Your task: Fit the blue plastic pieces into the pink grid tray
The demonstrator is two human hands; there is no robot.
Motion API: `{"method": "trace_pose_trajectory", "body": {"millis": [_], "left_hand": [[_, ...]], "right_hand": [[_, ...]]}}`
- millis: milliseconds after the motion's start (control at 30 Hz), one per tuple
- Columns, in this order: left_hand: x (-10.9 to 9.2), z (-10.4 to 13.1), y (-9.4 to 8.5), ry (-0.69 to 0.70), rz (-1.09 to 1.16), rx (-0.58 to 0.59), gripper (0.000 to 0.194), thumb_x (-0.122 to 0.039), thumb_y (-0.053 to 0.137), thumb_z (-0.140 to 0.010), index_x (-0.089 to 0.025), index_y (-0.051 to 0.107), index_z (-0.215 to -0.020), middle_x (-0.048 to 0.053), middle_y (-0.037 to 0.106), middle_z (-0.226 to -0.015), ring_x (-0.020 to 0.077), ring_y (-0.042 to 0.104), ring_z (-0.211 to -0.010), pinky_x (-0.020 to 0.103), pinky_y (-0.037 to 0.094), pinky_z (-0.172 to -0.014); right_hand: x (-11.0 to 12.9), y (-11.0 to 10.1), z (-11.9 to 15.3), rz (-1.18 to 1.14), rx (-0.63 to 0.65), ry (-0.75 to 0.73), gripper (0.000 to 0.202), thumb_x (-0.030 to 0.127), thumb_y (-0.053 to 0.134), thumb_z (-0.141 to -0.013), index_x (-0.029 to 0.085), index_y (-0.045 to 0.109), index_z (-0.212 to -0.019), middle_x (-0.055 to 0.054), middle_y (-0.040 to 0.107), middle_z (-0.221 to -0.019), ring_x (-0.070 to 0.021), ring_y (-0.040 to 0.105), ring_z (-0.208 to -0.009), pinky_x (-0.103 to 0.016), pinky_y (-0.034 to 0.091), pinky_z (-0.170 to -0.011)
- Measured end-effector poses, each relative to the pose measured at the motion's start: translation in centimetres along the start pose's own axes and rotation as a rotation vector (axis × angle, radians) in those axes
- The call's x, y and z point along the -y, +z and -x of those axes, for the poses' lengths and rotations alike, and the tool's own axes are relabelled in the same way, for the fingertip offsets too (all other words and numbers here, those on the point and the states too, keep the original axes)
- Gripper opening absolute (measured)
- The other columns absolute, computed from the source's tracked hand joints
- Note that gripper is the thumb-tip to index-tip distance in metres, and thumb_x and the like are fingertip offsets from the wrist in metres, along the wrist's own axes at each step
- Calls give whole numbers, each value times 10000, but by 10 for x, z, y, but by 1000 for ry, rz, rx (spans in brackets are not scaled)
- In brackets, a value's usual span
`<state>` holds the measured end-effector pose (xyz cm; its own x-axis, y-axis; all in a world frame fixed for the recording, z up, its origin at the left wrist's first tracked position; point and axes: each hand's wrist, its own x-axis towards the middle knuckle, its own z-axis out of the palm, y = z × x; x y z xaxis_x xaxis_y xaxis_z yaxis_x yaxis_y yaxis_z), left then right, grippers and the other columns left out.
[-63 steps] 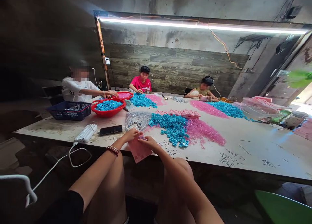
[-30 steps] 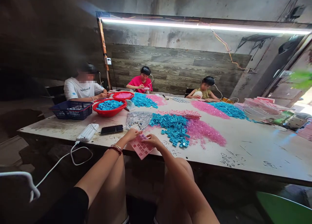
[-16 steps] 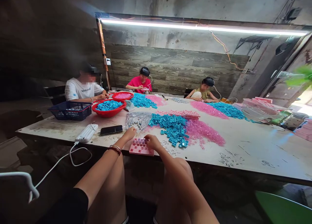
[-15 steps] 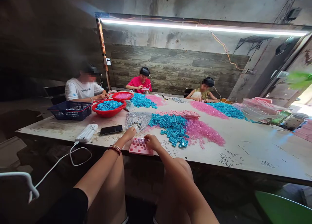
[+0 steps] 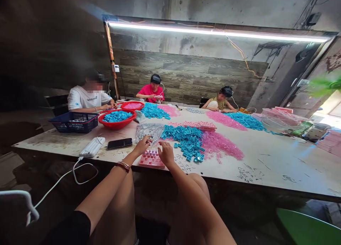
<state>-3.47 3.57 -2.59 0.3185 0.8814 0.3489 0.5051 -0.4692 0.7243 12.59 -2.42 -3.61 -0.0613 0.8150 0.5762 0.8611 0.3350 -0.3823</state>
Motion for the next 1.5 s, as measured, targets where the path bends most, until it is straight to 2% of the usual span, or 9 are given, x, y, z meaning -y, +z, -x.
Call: {"method": "trace_pose_trajectory", "body": {"millis": [267, 433, 567, 800, 867, 967, 1067, 1200, 1500], "left_hand": [[-6, 3, -2, 57, 155, 48, 369, -177, 619, -707, -152, 484, -1049, 42, 651, -802, 163, 639, -731, 261, 491, -666], [-10, 6, -2, 78, 203, 128, 372, -316, 583, -762, -150, 462, -1072, 12, 654, -697, 163, 645, -651, 250, 487, -610], [-13, 9, 1, 101, 187, 173, 374, -356, 523, -804, -160, 441, -1111, 18, 674, -741, 154, 645, -656, 239, 479, -604], [-21, 24, 10, 119, 64, 174, 338, -361, 464, -848, -170, 446, -1126, 14, 678, -763, 132, 637, -644, 220, 481, -591], [-23, 29, 11, 102, 7, 127, 346, -358, 464, -848, -164, 452, -1134, 45, 672, -868, 144, 637, -729, 241, 489, -649], [-24, 35, 10, 75, -105, 25, 303, -293, 477, -833, -137, 510, -1091, 111, 604, -1066, 201, 564, -989, 328, 435, -865], [-22, 39, 9, 76, -218, 10, 189, -167, 512, -777, -119, 614, -928, 120, 598, -1041, 235, 491, -1081, 367, 338, -977], [-23, 44, 11, 103, -320, 79, 169, -102, 528, -735, -136, 667, -826, 94, 626, -952, 211, 527, -1003, 318, 378, -932], [-22, 43, 14, 77, -410, 112, 238, -92, 490, -758, -164, 680, -882, 75, 645, -950, 170, 558, -946, 268, 417, -863]], "right_hand": [[4, -3, 0, -56, -41, -88, 290, 115, 491, -778, 179, 548, -1055, -61, 635, -976, -208, 548, -932, -347, 424, -821], [8, -6, 1, -75, -45, -123, 330, 210, 599, -741, 185, 545, -1065, -54, 635, -945, -209, 560, -904, -338, 421, -803], [12, -7, 1, -119, -63, -144, 187, 283, 585, -773, 188, 592, -934, -58, 642, -899, -198, 574, -867, -314, 418, -775], [10, -7, 6, -153, -69, -72, 92, 229, 557, -750, 180, 604, -811, -36, 631, -775, -165, 575, -724, -282, 429, -707], [6, -7, 9, -121, -27, -15, 105, 233, 560, -731, 177, 615, -801, -39, 639, -779, -165, 581, -728, -277, 431, -710], [0, -5, 11, -73, 56, 43, 113, 252, 575, -706, 178, 647, -752, -40, 659, -738, -172, 595, -682, -278, 436, -670], [-4, -1, 13, -40, 124, 79, 116, 258, 592, -682, 183, 676, -713, -35, 670, -675, -174, 603, -622, -267, 433, -600], [-6, 4, 13, -12, 168, 93, 134, 246, 582, -691, 195, 695, -741, -32, 684, -706, -165, 615, -652, -249, 436, -605], [-2, 2, 15, 38, 183, 41, 165, 262, 552, -749, 200, 699, -792, -41, 666, -755, -167, 602, -711, -249, 428, -650]]}}
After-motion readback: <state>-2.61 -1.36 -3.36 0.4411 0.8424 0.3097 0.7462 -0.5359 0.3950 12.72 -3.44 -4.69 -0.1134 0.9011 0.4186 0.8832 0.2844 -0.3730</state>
